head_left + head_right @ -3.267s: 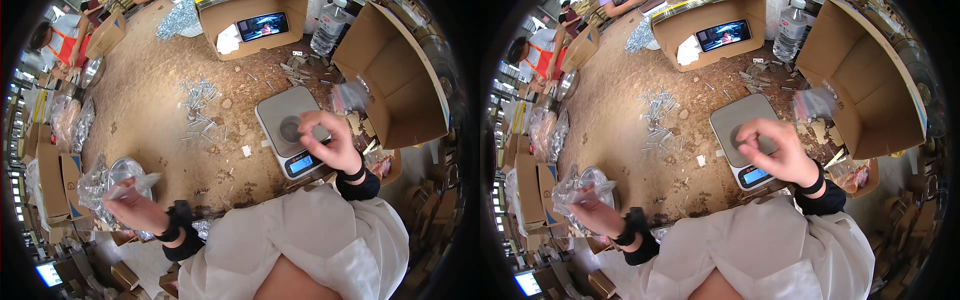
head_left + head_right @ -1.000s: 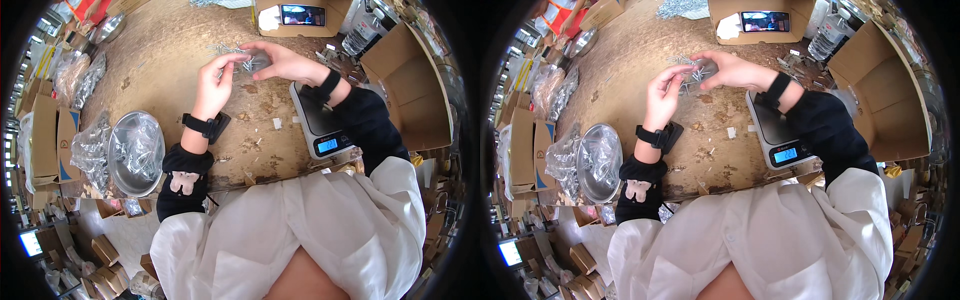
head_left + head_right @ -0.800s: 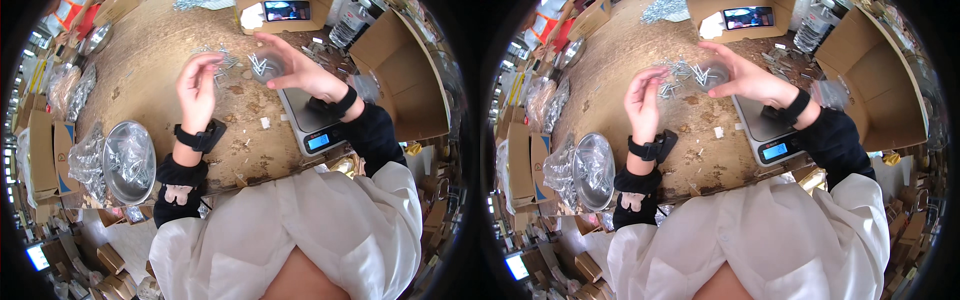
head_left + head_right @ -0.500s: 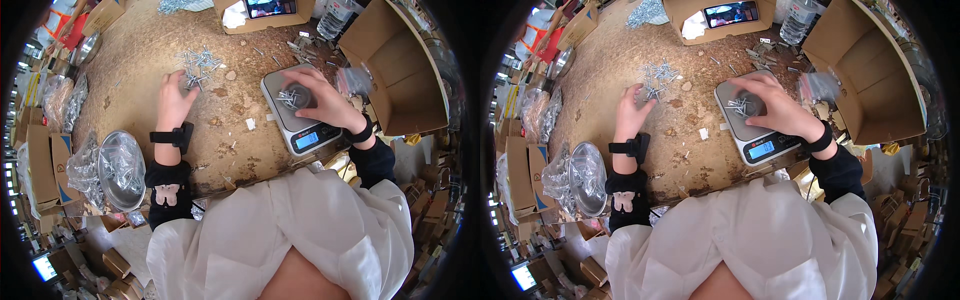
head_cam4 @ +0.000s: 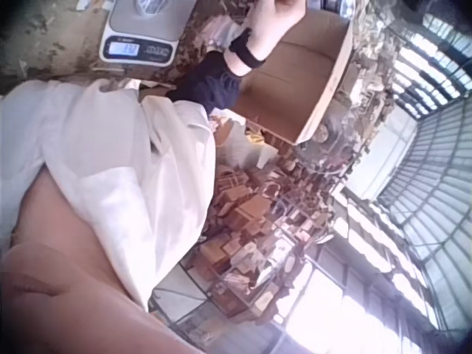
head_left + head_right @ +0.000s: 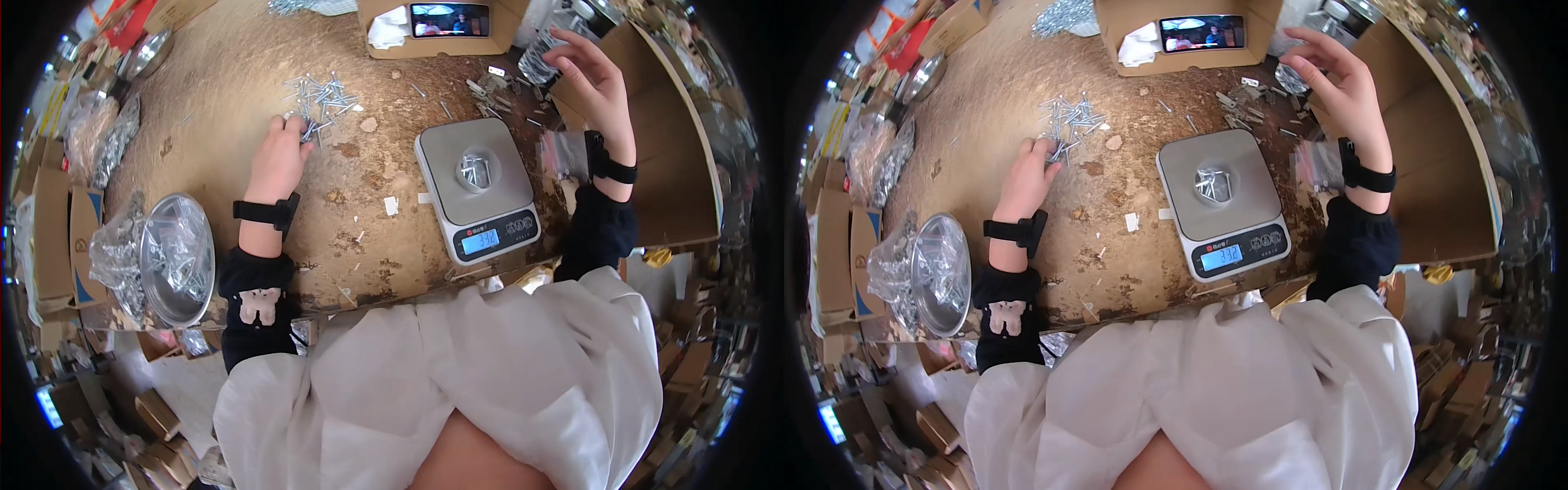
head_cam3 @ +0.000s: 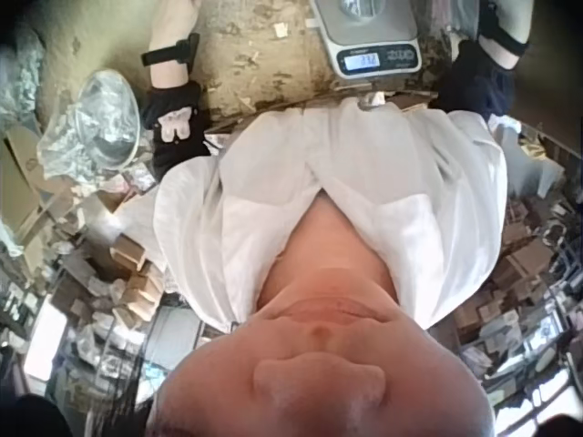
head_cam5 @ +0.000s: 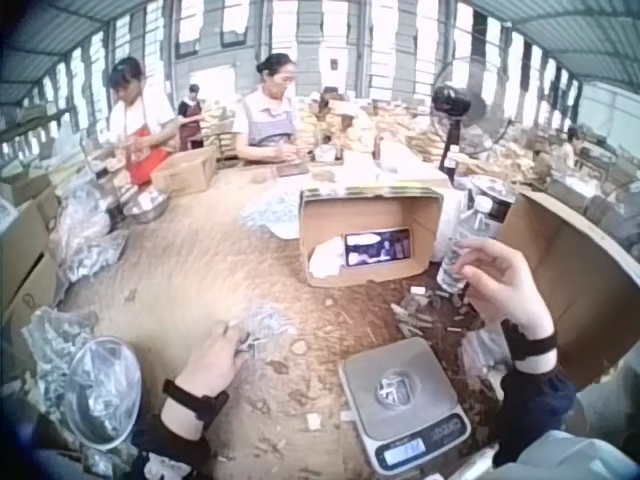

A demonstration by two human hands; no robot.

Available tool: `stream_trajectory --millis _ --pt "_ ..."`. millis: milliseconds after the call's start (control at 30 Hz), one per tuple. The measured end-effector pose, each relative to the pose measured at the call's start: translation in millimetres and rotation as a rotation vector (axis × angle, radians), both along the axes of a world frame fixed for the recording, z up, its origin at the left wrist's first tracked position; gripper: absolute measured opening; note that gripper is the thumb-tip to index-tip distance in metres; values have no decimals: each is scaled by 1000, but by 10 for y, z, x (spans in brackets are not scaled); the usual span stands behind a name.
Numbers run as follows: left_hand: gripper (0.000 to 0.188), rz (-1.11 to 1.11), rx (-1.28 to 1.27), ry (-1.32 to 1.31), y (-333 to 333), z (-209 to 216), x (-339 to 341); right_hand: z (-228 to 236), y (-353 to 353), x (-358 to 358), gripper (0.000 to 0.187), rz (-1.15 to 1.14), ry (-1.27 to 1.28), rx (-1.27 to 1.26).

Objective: The person sits at a low table and repeatedly picks up small metal screws, placing them onto a digital scale to measure their weight. After weighing, the person transfers the screws into small plastic bags and seals them. The process is repeated multiple times with different batches of screws.

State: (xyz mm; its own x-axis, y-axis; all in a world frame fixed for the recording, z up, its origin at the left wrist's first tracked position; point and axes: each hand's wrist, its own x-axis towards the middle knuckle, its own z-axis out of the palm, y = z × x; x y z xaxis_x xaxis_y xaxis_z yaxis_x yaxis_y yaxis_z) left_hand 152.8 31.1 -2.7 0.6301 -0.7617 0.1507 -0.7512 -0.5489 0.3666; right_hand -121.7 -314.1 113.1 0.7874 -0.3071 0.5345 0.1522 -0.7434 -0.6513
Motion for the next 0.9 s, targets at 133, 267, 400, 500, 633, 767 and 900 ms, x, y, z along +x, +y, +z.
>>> stream_trajectory --millis 133,267,400,500,633,767,900 --pt "31 10 -25 -159 37 -210 -35 -409 82 139 22 -177 0 -110" --pt "30 17 22 -125 -77 -186 -93 -437 260 126 17 -133 47 -101" --pt "34 24 91 -88 -129 -106 -14 -511 87 164 19 -210 -14 -87" --pt "50 50 14 -29 -197 -111 45 -569 -44 103 18 -285 -50 -10" --pt "77 93 -13 -118 -245 -27 162 -559 -82 83 18 -294 -26 -54" --pt "79 -65 16 -225 -224 -166 487 -581 -100 102 19 -235 23 -62" --pt "54 -143 1 -109 -251 -58 410 -490 28 103 17 -226 17 -123"
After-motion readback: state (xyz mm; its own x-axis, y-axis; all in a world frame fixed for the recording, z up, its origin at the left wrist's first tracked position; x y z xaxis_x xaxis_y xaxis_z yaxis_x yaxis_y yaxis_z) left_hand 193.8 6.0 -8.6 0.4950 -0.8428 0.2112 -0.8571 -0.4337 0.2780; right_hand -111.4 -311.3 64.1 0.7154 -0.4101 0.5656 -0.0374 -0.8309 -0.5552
